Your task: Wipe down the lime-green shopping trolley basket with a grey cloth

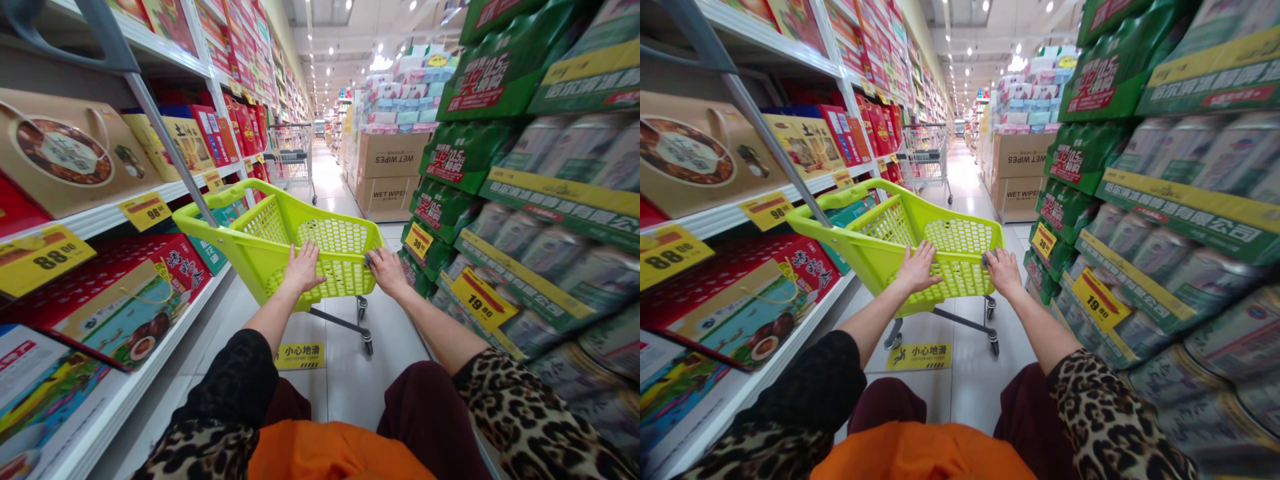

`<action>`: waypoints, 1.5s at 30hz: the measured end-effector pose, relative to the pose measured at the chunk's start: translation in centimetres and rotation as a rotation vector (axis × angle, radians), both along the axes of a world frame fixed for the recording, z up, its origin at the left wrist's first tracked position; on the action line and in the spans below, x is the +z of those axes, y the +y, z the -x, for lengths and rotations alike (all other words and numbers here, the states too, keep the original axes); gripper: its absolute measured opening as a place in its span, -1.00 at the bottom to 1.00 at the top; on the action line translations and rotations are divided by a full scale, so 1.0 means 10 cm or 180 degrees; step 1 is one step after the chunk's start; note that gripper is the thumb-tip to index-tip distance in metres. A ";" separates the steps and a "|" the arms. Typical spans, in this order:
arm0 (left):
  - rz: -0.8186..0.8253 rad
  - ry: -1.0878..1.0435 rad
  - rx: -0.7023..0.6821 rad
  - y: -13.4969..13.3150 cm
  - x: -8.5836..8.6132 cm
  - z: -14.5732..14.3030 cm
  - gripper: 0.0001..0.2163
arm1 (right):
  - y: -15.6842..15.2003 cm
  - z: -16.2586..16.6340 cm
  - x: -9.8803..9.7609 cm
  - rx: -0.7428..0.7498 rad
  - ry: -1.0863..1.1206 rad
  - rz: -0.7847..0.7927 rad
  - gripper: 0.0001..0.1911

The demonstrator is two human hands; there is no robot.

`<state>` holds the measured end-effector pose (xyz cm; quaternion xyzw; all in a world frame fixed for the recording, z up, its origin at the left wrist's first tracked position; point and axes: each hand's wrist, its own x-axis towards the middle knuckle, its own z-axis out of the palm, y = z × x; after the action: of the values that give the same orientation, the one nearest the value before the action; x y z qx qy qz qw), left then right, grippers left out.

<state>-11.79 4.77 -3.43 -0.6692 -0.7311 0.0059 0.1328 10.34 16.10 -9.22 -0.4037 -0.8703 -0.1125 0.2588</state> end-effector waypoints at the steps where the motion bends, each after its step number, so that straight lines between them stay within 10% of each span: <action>1: -0.0003 0.0007 -0.0003 0.00 0.00 -0.01 -0.24 | 0.03 -0.06 -0.03 -0.0002 0.0033 0.0006 -0.62; 13: 0.0075 0.0045 0.0021 0.01 0.01 -0.04 -0.20 | -0.29 0.62 0.04 0.0240 0.0260 -0.0001 -0.55; 24: 0.0058 0.0066 0.0272 -0.11 0.13 0.20 -0.24 | 0.05 0.05 -0.11 0.0024 0.0445 0.0060 -0.56; 35: 0.0034 0.0042 0.0261 -0.12 0.13 0.18 -0.23 | -0.10 0.60 0.16 0.0379 0.1560 0.0073 -0.57; 45: 0.0070 0.0037 0.0264 -0.09 0.10 0.14 -0.19 | -0.14 0.40 0.01 0.0137 0.0578 -0.0051 -0.42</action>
<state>-13.24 3.82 -2.46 -0.6397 -0.7573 0.0233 0.1294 6.38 14.75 -9.08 -0.3914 -0.8508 -0.0768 0.3421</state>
